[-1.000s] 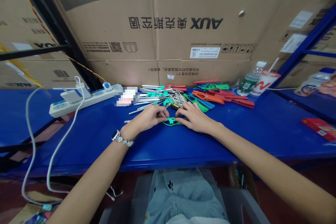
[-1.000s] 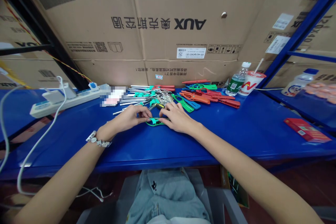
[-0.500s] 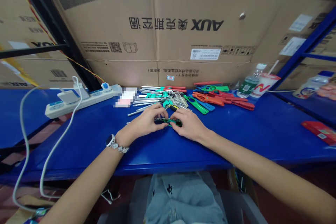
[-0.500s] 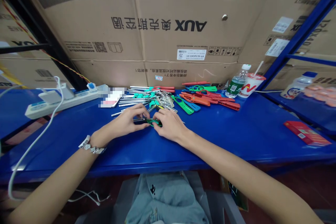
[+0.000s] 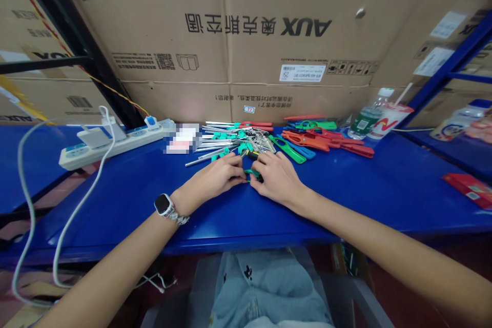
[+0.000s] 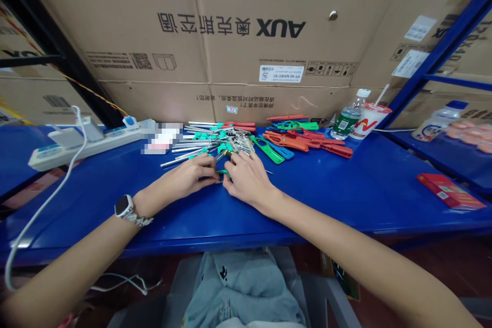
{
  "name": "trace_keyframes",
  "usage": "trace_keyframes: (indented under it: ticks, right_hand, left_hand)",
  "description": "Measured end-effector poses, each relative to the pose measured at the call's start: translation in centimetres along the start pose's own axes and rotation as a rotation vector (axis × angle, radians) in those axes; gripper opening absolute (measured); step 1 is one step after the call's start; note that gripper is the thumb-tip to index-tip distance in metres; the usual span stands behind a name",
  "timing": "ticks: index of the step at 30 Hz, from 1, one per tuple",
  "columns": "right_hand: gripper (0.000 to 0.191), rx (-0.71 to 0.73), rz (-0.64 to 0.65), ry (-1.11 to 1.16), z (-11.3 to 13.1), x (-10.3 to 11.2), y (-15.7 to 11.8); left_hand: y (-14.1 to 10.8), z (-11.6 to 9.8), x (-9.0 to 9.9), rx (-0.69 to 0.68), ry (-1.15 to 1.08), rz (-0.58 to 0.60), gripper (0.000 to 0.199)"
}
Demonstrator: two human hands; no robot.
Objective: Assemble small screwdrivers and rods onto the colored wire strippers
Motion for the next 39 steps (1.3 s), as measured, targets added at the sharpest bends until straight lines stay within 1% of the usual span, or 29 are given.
trace_keyframes:
  ticks: [3,8,14,19,28,34,39]
  right_hand:
    - [0.019,-0.021,0.034,-0.024,0.2,0.0,0.4]
    - [0.019,-0.024,0.056,-0.022,0.4,-0.1,0.8]
    - [0.018,-0.061,0.084,-0.015,0.4,-0.5,0.8]
    - [0.019,-0.096,0.121,-0.01,0.6,-0.2,1.0]
    - [0.02,-0.13,0.204,-0.009,1.0,0.4,1.8]
    - [0.018,-0.189,0.205,0.02,0.7,0.4,1.9]
    - [0.022,-0.204,0.197,0.053,0.9,0.4,1.7]
  left_hand:
    - [-0.1,-0.1,0.0,0.015,0.015,0.001,0.022]
    - [-0.1,-0.1,-0.1,0.022,-0.02,-0.015,0.028]
    - [-0.2,0.0,-0.2,0.02,-0.007,-0.041,0.029]
    - [-0.2,-0.3,-0.1,0.027,0.015,-0.046,0.029]
    - [-0.3,-0.2,-0.1,0.051,0.032,-0.037,0.019]
    - [-0.3,-0.2,0.0,0.07,0.022,-0.041,0.017]
    - [-0.4,-0.1,-0.2,0.074,0.021,-0.039,0.017]
Point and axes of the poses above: each hand's wrist, its own y-axis towards the middle knuckle, its own x-axis out of the back of the hand, z = x × y, the point moved 6 cm from there along y, towards the middle knuckle
